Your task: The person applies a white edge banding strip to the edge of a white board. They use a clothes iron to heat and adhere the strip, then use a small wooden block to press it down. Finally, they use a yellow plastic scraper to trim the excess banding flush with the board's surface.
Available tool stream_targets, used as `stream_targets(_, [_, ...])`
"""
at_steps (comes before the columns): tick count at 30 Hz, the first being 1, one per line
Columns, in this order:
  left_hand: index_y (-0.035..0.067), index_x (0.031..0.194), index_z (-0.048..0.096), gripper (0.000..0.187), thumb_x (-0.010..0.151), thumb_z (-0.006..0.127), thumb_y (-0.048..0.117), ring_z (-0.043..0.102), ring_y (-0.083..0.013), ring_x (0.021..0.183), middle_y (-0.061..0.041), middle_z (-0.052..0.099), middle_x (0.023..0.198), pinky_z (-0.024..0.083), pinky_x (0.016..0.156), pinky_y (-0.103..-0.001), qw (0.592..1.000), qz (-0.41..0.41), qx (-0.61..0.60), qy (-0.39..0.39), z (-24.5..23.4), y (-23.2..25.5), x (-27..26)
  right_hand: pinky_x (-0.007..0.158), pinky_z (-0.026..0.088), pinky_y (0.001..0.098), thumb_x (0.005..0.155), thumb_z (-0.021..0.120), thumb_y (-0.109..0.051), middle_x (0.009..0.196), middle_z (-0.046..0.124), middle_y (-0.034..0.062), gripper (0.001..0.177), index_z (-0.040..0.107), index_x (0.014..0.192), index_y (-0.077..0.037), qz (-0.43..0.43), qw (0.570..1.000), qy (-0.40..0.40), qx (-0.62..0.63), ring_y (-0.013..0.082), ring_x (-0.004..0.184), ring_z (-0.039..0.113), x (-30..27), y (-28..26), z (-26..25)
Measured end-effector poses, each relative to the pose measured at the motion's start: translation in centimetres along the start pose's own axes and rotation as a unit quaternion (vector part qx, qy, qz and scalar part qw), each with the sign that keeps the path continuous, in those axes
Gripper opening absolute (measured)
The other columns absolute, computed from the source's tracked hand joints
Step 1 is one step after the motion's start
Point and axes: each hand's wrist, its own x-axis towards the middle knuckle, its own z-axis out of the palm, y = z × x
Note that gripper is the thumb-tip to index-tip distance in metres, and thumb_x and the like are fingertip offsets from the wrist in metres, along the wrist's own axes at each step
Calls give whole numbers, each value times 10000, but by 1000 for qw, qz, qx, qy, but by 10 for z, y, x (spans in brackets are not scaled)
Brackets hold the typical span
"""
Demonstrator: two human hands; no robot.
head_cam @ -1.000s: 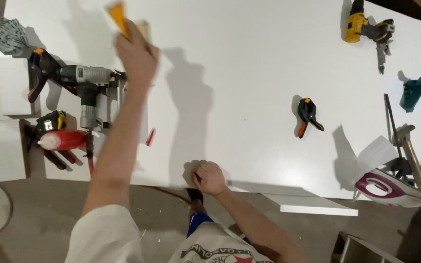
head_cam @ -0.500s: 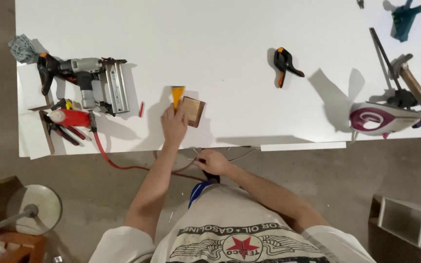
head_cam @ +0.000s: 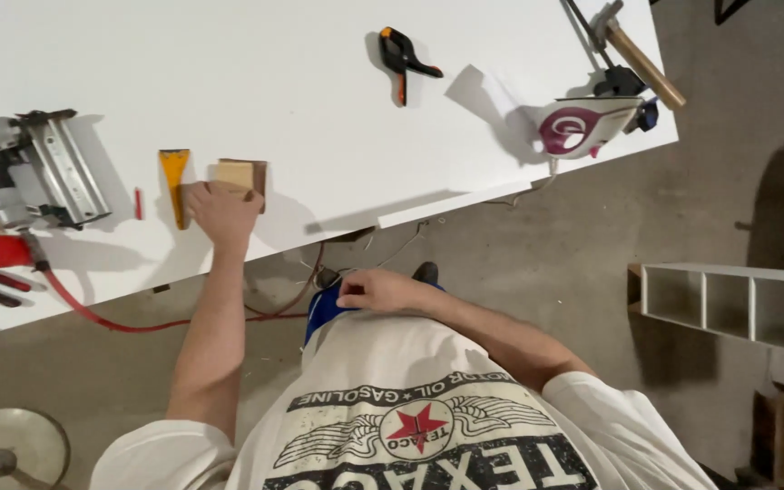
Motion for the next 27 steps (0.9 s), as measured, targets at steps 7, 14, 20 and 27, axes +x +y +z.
stream_targets(7, [-84,1324,568,621,744,767,11,615,-462,1100,-279,594,1160,484,981,-559,852,32,-501,-146,-162,146,-85,1108,424,551,998,632,-494,1503,466,281,806,272,1631,-148,-96,975,165,116,460,1371,475,-54,-1,-39])
stream_targets(14, [28,1287,659,729,704,925,374,638,-407,1129,-188,569,1256,532,984,-474,830,107,-533,-127,-139,257,-179,1016,489,475,793,875,-260,1290,615,201,873,430,1490,17,-315,920,175,155,329,1183,620,-119,122,-127])
stream_targets(20, [-9,1332,475,711,805,920,160,562,-401,1171,-200,497,1233,442,1065,-482,892,-122,-424,-98,-106,239,-163,677,588,473,694,883,-432,933,688,150,768,605,1303,-55,-189,922,210,-265,354,810,707,-175,178,-274])
stream_targets(27, [190,1144,761,309,899,887,329,698,-220,1081,-2,743,1131,528,962,-347,860,-147,-422,-247,-61,210,-130,690,606,422,684,782,-607,923,660,70,727,590,1177,-108,-210,845,131,-474,299,827,716,-129,203,-306])
